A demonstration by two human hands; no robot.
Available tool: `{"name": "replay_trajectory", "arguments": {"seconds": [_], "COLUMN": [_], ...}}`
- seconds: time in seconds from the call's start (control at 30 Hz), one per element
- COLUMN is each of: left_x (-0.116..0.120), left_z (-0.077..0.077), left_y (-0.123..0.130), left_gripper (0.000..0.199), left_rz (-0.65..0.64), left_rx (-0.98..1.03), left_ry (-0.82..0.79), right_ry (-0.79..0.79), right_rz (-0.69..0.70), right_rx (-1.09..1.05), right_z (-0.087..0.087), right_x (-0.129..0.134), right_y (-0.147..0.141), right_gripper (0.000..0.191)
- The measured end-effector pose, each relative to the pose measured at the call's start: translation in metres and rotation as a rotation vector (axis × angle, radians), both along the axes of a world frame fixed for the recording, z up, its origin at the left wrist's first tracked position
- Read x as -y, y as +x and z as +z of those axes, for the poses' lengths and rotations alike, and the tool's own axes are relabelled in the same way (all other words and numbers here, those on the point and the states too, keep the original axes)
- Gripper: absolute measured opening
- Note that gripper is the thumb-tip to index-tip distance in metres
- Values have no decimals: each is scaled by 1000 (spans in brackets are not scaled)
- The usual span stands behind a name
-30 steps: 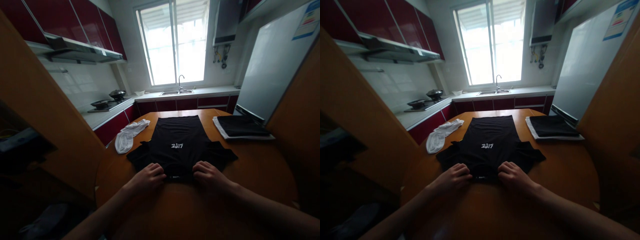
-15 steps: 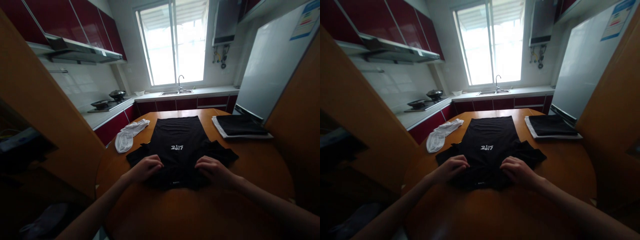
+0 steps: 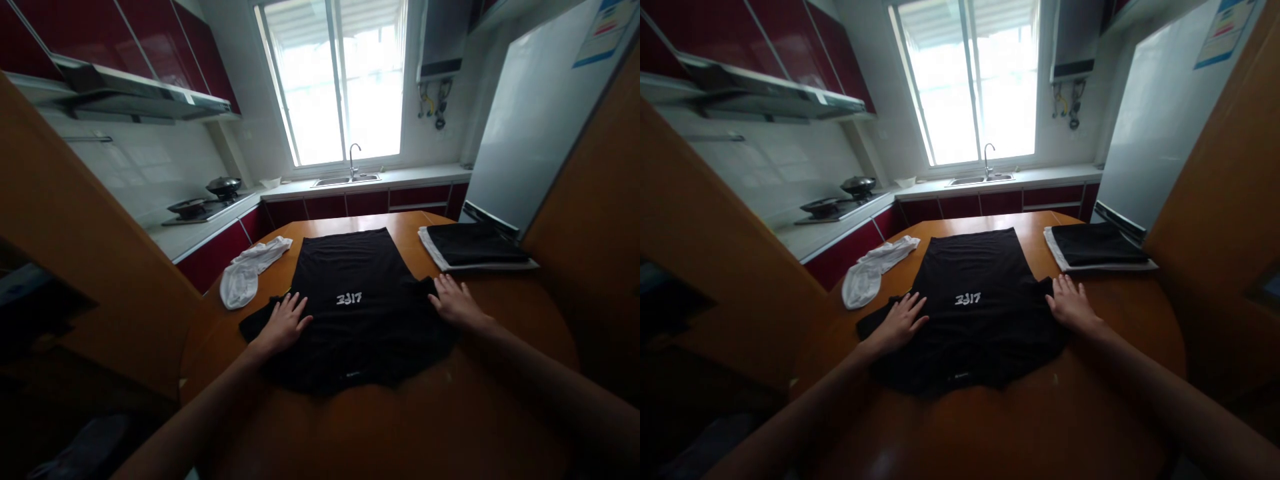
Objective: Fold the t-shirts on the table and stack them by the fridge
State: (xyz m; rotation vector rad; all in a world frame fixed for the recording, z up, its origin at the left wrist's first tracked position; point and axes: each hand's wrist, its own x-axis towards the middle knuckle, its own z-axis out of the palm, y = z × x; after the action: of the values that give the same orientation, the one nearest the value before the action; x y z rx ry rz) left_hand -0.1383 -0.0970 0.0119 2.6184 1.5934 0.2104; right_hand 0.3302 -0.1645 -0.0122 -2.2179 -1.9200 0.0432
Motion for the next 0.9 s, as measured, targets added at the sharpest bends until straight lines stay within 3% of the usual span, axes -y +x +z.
{"name": "replay_trajectory", "arguments": {"seconds": [0.07,0.17,0.27,0.33,0.5,0.63,0.77,0.9], "left_x": [4,6,8,12,23,32,36,40], "left_z": [13,21,14,7,3,6,12,16], "left_y": [24,67,94,99,93,95,91,81], "left_gripper": [63,61,61,62,62,69,74,93], "left_rz": [-53,-174,-225,-245,-273,-335,-386,-506], "left_rx": [19,99,115,101,133,56,69,54], "left_ry": [3,-18,-69,-97,-56,-113,-109,-183], "right_ry": [95,197,148,85,91,4,-7,-68], "right_rz": [58,262,404,439,487,584,594,703], "right_rx": [-2,-69,-109,-113,-135,-144,-185,-235], "right_z": [18,33,27,19,9,10,16,26], "right_x": [-5,-10,-8,-5,8,20,26,32], "right_y": [-24,-78,-124,-137,-138,-141,-139,-132], "right_gripper": [62,60,63,67,68,72,74,86]}}
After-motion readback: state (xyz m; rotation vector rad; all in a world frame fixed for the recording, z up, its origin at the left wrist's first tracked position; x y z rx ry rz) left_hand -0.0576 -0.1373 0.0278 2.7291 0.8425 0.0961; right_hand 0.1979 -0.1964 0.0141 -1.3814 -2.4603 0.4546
